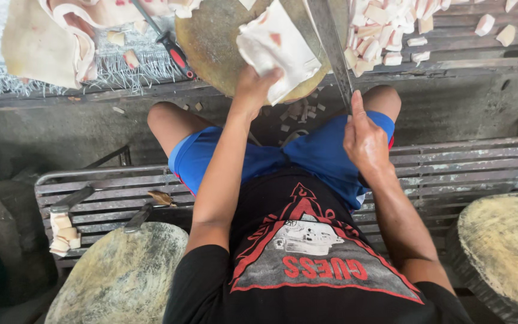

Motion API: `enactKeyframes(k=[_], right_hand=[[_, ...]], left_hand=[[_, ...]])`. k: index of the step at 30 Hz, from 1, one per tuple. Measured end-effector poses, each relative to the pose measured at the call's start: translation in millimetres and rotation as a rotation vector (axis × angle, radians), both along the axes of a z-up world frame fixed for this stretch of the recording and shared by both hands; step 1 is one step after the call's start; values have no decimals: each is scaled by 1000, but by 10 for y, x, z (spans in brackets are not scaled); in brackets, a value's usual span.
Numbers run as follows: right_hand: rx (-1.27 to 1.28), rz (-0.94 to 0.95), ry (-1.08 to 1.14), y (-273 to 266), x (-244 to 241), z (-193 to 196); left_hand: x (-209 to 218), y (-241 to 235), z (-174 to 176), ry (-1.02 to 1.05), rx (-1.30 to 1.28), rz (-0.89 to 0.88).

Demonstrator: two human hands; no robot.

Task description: The person cuts a large piece of pork skin into smaller strips and cubes using a large knife on a round wooden cutting board. The person holds the skin with one hand and slices it with the other, then moves the cut pieces aside.

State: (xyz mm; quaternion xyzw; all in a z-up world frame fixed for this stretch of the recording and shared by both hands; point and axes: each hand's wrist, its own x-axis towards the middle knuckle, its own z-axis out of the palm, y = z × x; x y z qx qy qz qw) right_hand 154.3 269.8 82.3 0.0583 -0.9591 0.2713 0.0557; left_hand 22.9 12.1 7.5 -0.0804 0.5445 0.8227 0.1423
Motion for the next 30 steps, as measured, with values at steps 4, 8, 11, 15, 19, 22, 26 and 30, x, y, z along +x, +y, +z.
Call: enactKeyframes(k=[4,8,11,15,19,22,26,30], right_hand=[[21,71,90,-159,55,-7],[121,119,-42,-244,-3,-26],[150,121,-79,-275,-81,44],[60,113,59,-149,-20,335],[-245,-68,314,-6,80,528],[-66,104,374,-133,18,380],[172,108,-236,-241,138,199],[52,116,-104,-78,103,100]], left_hand=[[-7,-35,160,17,-232,-14],[59,-133,281,-35,-426,-17],[41,-130,303,15,-473,6],[45,-119,248,112,-468,17],[81,-153,147,1,-465,0],[61,-147,91,-10,-378,5],[67,-212,41,-93,-319,-39],[96,-340,8,-287,-69,-88]])
